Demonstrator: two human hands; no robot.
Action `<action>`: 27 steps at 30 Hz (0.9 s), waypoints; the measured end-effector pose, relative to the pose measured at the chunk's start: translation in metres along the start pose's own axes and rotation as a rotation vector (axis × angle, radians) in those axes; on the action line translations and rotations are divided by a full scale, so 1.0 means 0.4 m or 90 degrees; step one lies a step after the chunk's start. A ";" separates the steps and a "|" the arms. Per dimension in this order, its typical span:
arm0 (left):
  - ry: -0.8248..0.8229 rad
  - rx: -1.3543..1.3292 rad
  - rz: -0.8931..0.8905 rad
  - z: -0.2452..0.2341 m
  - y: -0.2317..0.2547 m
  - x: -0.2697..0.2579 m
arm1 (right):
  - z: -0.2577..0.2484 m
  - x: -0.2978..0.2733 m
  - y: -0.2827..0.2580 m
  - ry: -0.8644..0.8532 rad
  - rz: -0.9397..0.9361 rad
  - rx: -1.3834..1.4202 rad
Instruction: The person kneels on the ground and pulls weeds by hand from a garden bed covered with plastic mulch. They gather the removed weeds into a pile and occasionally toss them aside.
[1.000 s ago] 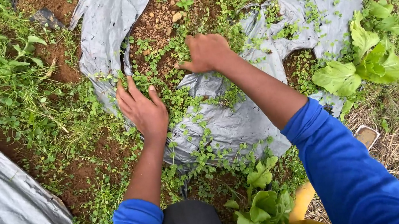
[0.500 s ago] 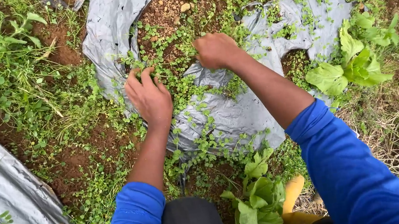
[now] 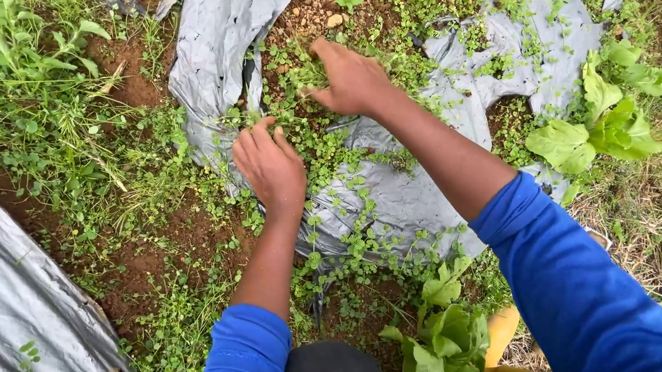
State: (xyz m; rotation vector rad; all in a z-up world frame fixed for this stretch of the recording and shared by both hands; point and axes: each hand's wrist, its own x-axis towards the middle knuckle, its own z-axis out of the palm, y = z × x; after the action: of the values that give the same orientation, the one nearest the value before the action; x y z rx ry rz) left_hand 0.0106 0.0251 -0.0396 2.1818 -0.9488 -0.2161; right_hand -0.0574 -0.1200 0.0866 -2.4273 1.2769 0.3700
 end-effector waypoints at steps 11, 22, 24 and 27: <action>-0.029 -0.027 0.074 -0.026 0.005 -0.008 | 0.057 0.059 0.026 0.039 -0.248 -0.330; -0.159 0.035 0.010 -0.133 0.070 0.017 | 0.008 -0.126 0.248 0.332 -0.128 0.325; -0.180 0.031 0.053 -0.070 0.051 0.004 | 0.018 -0.217 0.310 0.323 -0.086 0.405; -0.083 0.059 0.167 0.030 -0.023 -0.009 | -0.048 -0.298 0.308 0.360 -0.113 0.446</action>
State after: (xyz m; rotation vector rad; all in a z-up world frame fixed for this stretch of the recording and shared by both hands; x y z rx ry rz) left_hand 0.0082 0.0251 -0.0548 2.1185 -1.3291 -0.1929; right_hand -0.2247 -0.1054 0.1261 -2.0360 1.1103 -0.7440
